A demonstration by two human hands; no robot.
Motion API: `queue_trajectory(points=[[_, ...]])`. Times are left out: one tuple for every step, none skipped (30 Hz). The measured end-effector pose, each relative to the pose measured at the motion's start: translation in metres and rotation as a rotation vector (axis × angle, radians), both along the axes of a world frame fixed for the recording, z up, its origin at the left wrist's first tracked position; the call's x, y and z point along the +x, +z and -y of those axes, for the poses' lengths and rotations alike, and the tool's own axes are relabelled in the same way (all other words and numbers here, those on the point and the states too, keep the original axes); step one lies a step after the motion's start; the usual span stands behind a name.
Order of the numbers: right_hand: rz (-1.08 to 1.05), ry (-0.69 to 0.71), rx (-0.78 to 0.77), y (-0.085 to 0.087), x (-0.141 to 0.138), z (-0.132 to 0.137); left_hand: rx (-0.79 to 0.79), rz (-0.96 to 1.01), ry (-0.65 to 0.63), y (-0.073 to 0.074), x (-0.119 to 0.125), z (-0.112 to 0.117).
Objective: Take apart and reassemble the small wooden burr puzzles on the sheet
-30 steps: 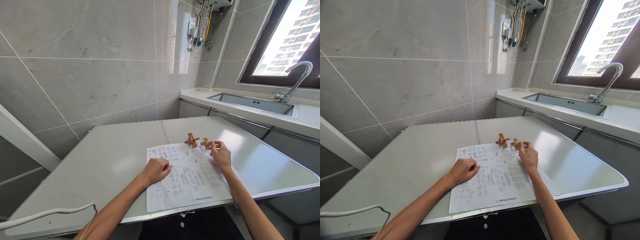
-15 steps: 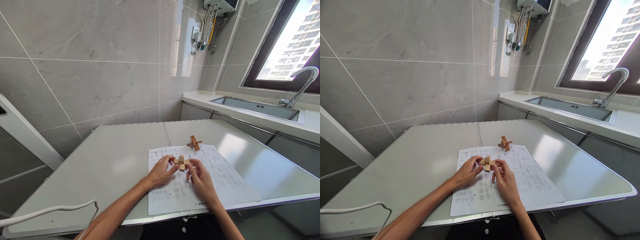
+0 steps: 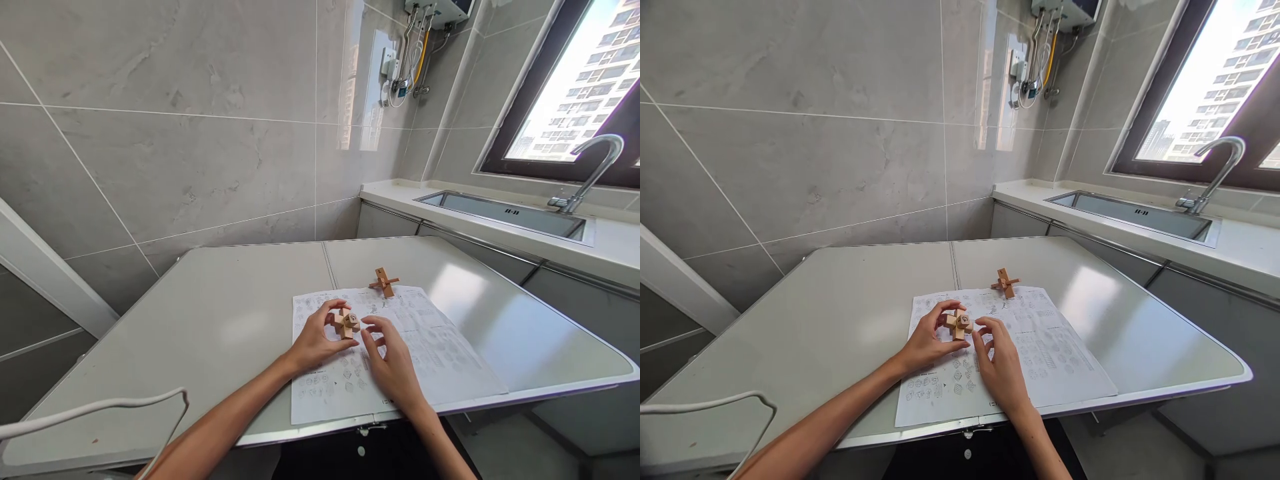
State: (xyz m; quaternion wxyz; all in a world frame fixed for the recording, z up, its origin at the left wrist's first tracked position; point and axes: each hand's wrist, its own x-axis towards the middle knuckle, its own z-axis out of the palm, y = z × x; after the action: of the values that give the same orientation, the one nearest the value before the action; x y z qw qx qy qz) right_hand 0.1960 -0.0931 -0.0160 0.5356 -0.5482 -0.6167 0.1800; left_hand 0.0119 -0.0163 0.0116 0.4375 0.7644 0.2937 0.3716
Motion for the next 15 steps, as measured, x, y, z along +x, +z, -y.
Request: queue_trajectory(points=[[-0.006,-0.021,0.012,-0.0002,0.0006,-0.0001,0.063,-0.034,0.003,-0.0003,-0.0009,0.0005],[-0.011,-0.036,0.016,-0.0006,0.0011,0.0000,0.128,-0.069,0.000,-0.0007,-0.0019,0.0009],[-0.017,-0.042,0.015,-0.0012,0.0017,0.0004,0.192,-0.101,-0.010,-0.0012,-0.0027,0.0013],[-0.022,-0.038,0.012,-0.0018,0.0021,0.0009,0.255,-0.128,-0.024,-0.0018,-0.0034,0.0016],[-0.025,-0.027,0.007,-0.0025,0.0024,0.0016,0.316,-0.149,-0.035,-0.0023,-0.0038,0.0017],[-0.026,-0.012,0.000,-0.0030,0.0025,0.0023,0.377,-0.166,-0.038,-0.0028,-0.0040,0.0017],[-0.025,0.002,-0.007,-0.0035,0.0024,0.0030,0.436,-0.180,-0.033,-0.0031,-0.0040,0.0016],[-0.023,0.014,-0.015,-0.0037,0.0022,0.0037,0.489,-0.194,-0.027,-0.0031,-0.0038,0.0013],[-0.020,0.020,-0.022,-0.0037,0.0018,0.0044,0.538,-0.207,-0.020,-0.0029,-0.0035,0.0010],[-0.016,0.026,-0.030,-0.0034,0.0014,0.0050,0.581,-0.219,-0.012,-0.0025,-0.0031,0.0008],[-0.011,0.030,-0.038,-0.0029,0.0010,0.0056,0.618,-0.228,-0.008,-0.0019,-0.0028,0.0007],[-0.002,0.036,-0.045,-0.0023,0.0005,0.0062,0.651,-0.234,-0.008,-0.0012,-0.0025,0.0007],[0.008,0.043,-0.051,-0.0016,0.0001,0.0068,0.677,-0.237,-0.011,-0.0004,-0.0022,0.0008],[0.019,0.050,-0.056,-0.0010,-0.0002,0.0073,0.696,-0.237,-0.018,0.0002,-0.0020,0.0011],[0.029,0.056,-0.059,-0.0004,-0.0005,0.0077,0.704,-0.236,-0.028,0.0007,-0.0020,0.0014]])
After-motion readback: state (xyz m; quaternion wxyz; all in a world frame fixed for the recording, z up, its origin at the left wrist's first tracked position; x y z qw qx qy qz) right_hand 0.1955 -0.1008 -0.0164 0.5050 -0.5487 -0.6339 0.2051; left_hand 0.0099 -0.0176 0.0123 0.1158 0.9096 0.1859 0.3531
